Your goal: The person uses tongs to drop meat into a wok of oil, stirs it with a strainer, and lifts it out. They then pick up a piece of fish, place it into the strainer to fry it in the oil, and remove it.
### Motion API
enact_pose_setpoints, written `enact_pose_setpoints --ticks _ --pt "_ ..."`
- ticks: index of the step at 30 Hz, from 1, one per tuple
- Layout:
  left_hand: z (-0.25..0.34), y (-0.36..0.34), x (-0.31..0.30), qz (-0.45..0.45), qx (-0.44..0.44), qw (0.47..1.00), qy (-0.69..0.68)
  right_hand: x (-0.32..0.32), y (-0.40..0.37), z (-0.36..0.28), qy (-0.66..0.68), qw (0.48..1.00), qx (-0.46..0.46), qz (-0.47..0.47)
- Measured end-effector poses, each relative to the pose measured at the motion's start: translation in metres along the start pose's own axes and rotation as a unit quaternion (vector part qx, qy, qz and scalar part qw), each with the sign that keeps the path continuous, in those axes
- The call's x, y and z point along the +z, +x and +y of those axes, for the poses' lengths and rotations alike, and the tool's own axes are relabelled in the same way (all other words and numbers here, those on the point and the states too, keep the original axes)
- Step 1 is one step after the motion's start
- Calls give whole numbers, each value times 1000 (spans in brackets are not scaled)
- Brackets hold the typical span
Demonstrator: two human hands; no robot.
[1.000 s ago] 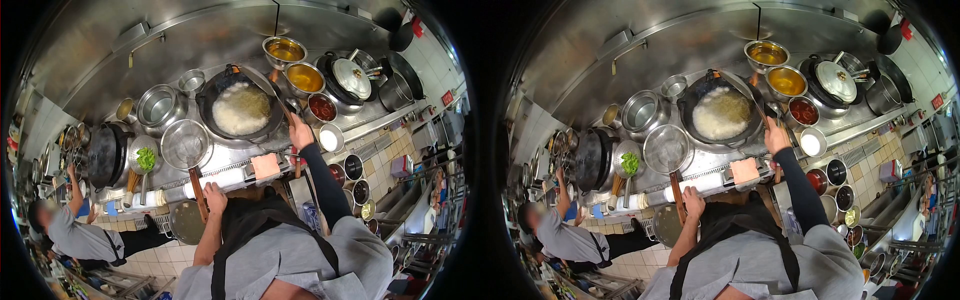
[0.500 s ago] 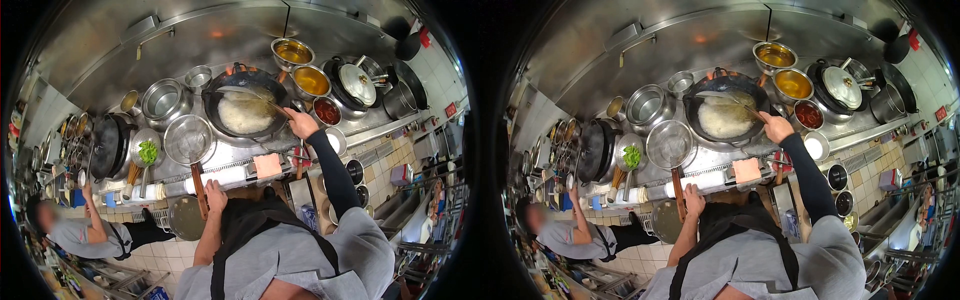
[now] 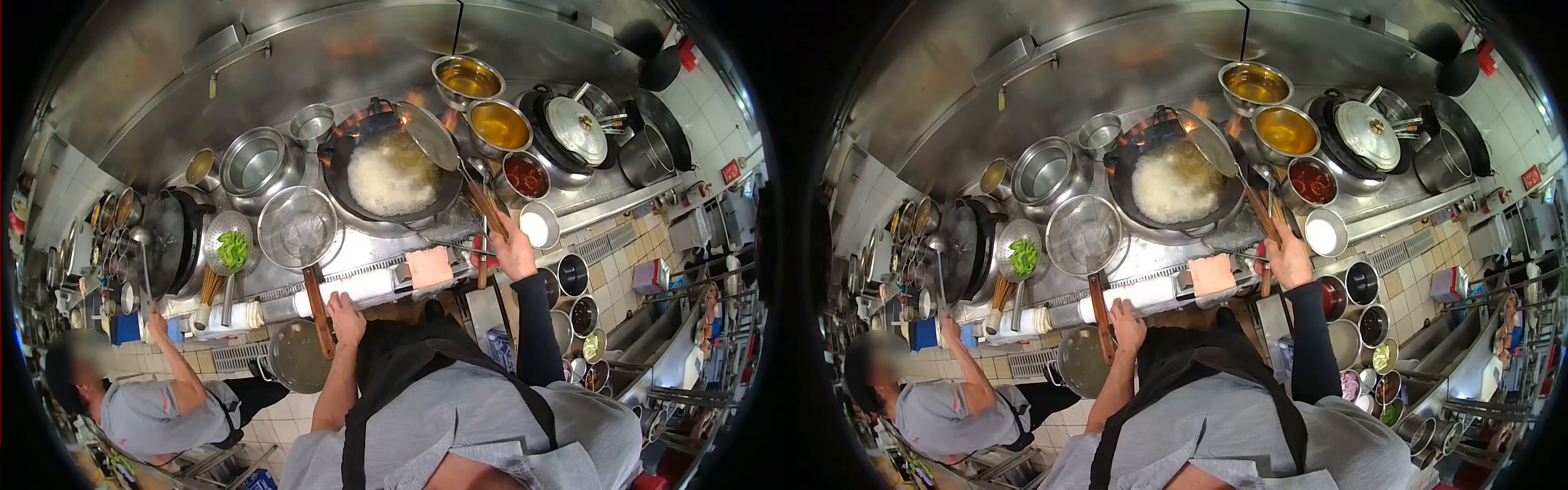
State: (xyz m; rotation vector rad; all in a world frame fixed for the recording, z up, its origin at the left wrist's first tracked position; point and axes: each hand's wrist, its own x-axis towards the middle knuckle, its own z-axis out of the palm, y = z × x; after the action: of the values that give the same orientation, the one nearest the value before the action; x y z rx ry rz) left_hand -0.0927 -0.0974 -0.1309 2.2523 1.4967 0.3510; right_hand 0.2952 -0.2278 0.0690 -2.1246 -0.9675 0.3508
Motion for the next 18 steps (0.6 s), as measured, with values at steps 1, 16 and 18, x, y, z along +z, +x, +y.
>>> enact_pose_setpoints --ticks 1,16,18 --pt "0 0 1 4 3 1000 1 4 -3 7 25 1000 -11 -4" --pt "-6 -3 10 19 14 1000 -3 24 -25 -20 -11 986 -79 -146" --pt "-6 -2 9 12 7 1000 -5 36 -21 -9 -41 988 -111 -104"
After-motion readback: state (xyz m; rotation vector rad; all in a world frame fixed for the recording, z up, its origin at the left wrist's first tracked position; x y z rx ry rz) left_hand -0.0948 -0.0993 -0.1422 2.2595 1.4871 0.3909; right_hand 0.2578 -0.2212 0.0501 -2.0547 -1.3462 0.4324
